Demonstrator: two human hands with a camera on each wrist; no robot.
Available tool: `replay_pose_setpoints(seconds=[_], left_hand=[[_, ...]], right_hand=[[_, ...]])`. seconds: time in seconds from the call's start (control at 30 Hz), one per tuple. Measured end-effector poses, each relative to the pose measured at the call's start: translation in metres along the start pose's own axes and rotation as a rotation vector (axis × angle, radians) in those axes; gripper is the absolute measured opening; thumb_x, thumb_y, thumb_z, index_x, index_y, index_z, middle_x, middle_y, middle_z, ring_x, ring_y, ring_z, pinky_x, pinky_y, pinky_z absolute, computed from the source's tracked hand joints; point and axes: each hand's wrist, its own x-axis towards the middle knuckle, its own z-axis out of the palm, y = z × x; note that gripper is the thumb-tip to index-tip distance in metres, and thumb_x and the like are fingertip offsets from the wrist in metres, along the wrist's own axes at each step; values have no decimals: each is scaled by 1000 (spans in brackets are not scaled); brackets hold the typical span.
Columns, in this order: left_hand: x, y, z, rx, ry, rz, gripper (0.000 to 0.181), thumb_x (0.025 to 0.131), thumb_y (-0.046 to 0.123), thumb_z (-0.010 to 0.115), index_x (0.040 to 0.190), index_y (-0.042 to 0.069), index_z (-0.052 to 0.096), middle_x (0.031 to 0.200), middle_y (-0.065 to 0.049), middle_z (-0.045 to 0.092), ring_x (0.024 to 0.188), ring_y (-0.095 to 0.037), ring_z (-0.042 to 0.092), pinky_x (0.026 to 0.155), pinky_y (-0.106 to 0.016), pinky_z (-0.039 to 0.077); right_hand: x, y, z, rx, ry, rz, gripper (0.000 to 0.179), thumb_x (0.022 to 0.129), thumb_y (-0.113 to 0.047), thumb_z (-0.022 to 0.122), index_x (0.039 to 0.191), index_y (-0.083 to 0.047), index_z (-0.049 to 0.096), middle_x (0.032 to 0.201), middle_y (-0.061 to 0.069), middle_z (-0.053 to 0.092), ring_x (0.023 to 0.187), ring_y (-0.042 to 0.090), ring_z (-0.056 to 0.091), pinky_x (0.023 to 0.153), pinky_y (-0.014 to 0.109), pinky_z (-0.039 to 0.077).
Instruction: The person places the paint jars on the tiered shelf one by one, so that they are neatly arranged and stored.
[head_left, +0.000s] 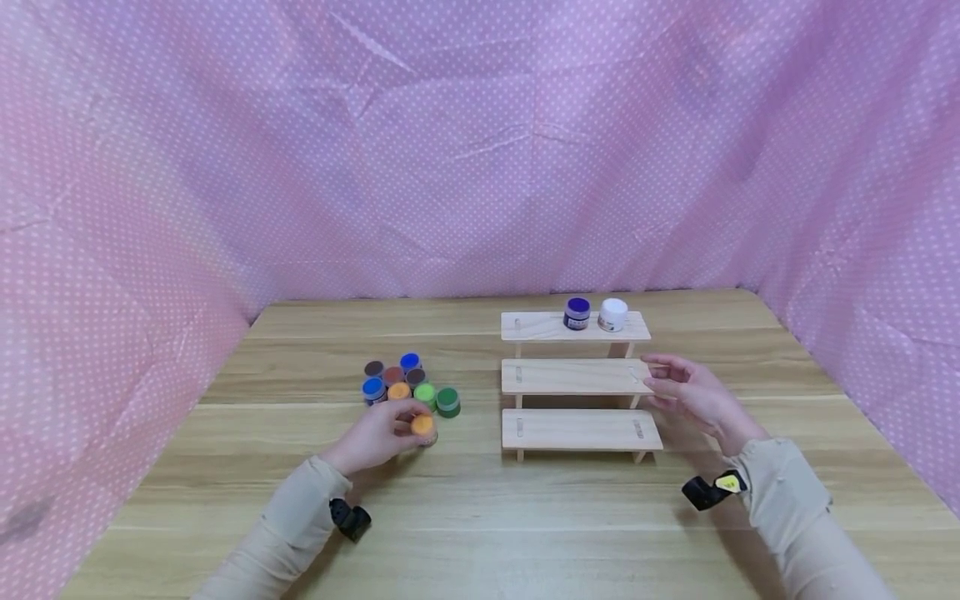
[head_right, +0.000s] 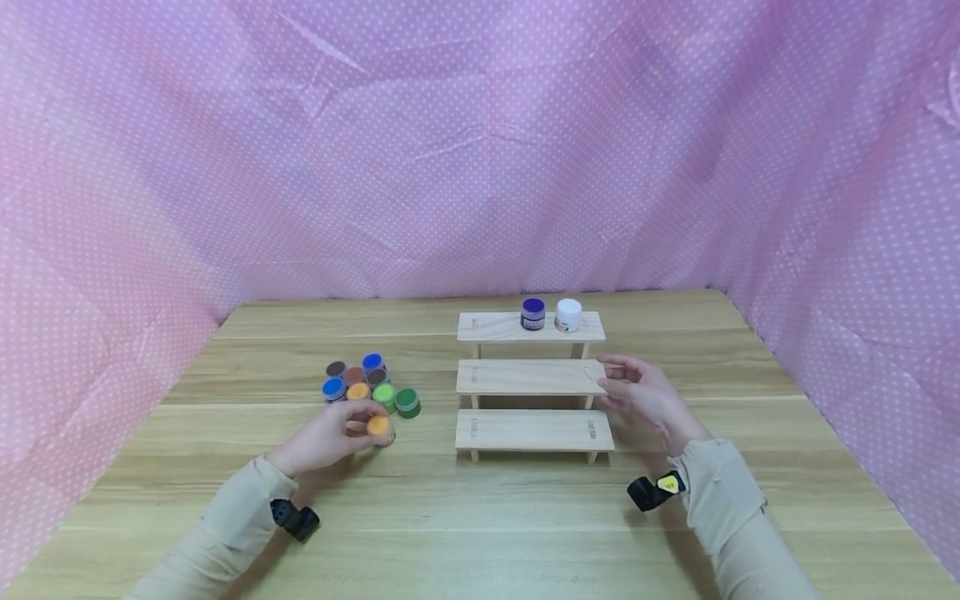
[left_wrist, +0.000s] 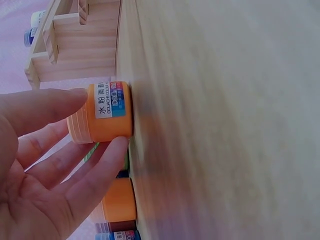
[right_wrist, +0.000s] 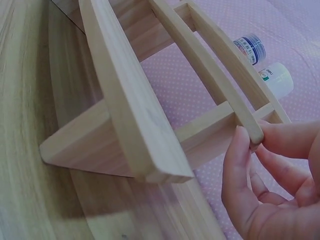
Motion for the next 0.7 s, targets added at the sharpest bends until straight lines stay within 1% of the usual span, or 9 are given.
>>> replay_pose_setpoints(seconds=[0.1,0.2,0.3,0.5,0.7], left_hand=[[0,-1,0,-15,5,-16,30,80,17,72,108,10,64,103,0,61,100,-19,60,86,-35,55],[1,-1,-2,-28,18,-16,31,81,17,71,110,8,63,103,-2,61,101,-19,60,84,-31,55],[1,-1,-3,-37,45,-1,30,82,17,71,110,8,63,103,-2,61,101,-19,61,82,-28,56],[2,6,-8,-69,110,40,27,82,18,70,107,11,63,103,-1,63,100,-18,60,82,-28,55],[5,12,-10,-80,158,61,31,82,17,71,110,9,62,106,-4,64,100,-18,61,82,-25,55]], right_hand=[[0,0,0,23,-7,0,35,88,-5,61,120,-14,52,96,-7,53,83,2,58,75,17,54],[0,1,0,44,-4,4,30,87,-6,61,110,-24,56,96,-7,52,83,2,57,74,17,54],[0,1,1,60,-7,-6,30,87,-5,61,106,-28,57,96,-7,52,83,2,56,74,17,54],[0,2,2,112,-16,-24,30,88,-3,59,106,-27,57,94,-9,58,83,2,59,75,17,54],[0,2,3,124,-13,-15,29,88,-4,59,110,-23,56,93,-10,60,84,2,59,74,17,54]])
